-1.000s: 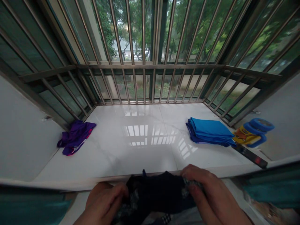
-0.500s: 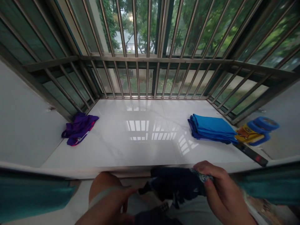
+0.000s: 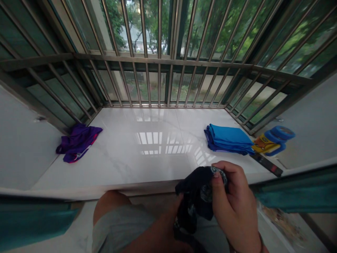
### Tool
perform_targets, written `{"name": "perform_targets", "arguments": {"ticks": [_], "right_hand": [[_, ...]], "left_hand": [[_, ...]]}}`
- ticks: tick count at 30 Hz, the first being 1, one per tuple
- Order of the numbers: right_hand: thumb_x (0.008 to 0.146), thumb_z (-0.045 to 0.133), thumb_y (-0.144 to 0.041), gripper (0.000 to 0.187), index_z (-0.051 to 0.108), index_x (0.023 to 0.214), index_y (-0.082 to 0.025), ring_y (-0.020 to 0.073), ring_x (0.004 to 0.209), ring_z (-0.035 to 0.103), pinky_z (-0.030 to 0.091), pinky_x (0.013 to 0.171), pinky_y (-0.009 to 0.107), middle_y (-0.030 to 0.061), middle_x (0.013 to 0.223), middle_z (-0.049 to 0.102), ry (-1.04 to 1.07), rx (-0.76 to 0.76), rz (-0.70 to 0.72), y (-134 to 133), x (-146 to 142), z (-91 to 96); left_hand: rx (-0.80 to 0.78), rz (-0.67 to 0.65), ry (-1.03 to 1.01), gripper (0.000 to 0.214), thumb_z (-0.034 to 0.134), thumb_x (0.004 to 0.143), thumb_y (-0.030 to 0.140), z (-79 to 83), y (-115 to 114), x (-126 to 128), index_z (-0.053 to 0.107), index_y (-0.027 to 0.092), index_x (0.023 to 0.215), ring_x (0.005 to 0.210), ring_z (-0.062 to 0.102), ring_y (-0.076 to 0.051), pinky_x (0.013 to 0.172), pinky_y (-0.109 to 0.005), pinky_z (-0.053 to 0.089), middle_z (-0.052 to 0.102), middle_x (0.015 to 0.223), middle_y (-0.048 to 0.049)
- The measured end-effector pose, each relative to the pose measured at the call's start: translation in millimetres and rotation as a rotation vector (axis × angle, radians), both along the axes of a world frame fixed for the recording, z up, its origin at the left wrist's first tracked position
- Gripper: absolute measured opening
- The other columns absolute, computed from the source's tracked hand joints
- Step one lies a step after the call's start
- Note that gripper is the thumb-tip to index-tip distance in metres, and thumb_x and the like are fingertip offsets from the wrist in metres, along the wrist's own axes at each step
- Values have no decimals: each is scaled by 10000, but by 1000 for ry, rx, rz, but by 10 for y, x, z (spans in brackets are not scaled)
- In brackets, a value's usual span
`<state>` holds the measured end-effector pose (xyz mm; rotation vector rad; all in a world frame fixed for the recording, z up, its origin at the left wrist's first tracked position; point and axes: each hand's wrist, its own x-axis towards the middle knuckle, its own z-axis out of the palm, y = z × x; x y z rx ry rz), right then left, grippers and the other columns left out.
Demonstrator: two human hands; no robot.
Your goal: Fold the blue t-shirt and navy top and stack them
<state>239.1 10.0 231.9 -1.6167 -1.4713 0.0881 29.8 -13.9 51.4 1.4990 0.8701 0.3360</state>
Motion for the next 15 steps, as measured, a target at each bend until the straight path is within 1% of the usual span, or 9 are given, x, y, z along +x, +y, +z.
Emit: {"name": "perform_targets", "arguments": {"ticks": [2,3,4,5,6,7,8,10,15], "right_hand": [[1096,583,-436,240,646,1255,-267,221,899,733,554,729,309,57,1067,750,115,-5,-19,9,38,16],[1095,582,-445,251,645,1260,-266,220,888,721,554,720,310,62,1071,741,169,-9,-17,12,64,17],[1092,586,-455,264,644,1267,-267,216,858,706,550,702,310,63,1066,734,212,-14,-13,16,92,14],[1086,593,-468,279,644,1275,-269,209,817,687,542,678,309,61,1054,727,247,-20,-10,19,123,6],[1079,600,-479,295,644,1282,-271,202,774,665,530,651,306,58,1037,722,274,-23,-9,23,156,-4],[1074,605,-489,307,644,1289,-273,193,736,643,517,626,303,53,1020,717,298,-29,-8,26,189,-17],[1072,608,-495,313,644,1291,-274,185,705,622,504,605,299,48,1004,712,317,-35,-11,30,224,-32],[1068,614,-500,319,647,1291,-273,176,682,602,490,584,291,43,989,705,343,-46,-18,36,296,-62],[1035,656,-534,365,661,1281,-265,188,736,626,493,592,289,55,1015,709,370,-49,-60,53,505,-129]], "left_hand": [[81,147,6,1371,994,659,360,-140,35,80,225,298,1792,1681,322,-383,1376,-550,294,313,1833,-135],[128,229,17,1247,963,707,376,-196,69,96,310,289,1766,1640,400,-381,1352,-550,339,402,1789,-148],[165,300,33,1075,918,765,393,-239,113,98,422,282,1713,1541,532,-370,1296,-542,420,552,1680,-155],[186,353,51,862,866,820,408,-267,165,85,558,272,1613,1371,666,-347,1201,-514,513,708,1489,-142],[196,383,69,625,814,865,422,-283,222,61,690,261,1456,1169,744,-312,1080,-470,579,799,1253,-109],[200,402,84,404,764,901,438,-290,280,27,778,250,1259,994,755,-278,967,-423,603,813,1040,-74],[201,419,89,269,727,921,455,-289,335,-16,803,240,1064,883,735,-255,884,-388,599,788,897,-52],[192,462,69,293,702,932,499,-268,432,-126,765,228,841,845,716,-249,829,-361,578,766,823,-47],[169,567,-94,409,738,912,628,-74,606,-541,792,226,858,923,742,-258,862,-352,603,794,925,-71]]}}
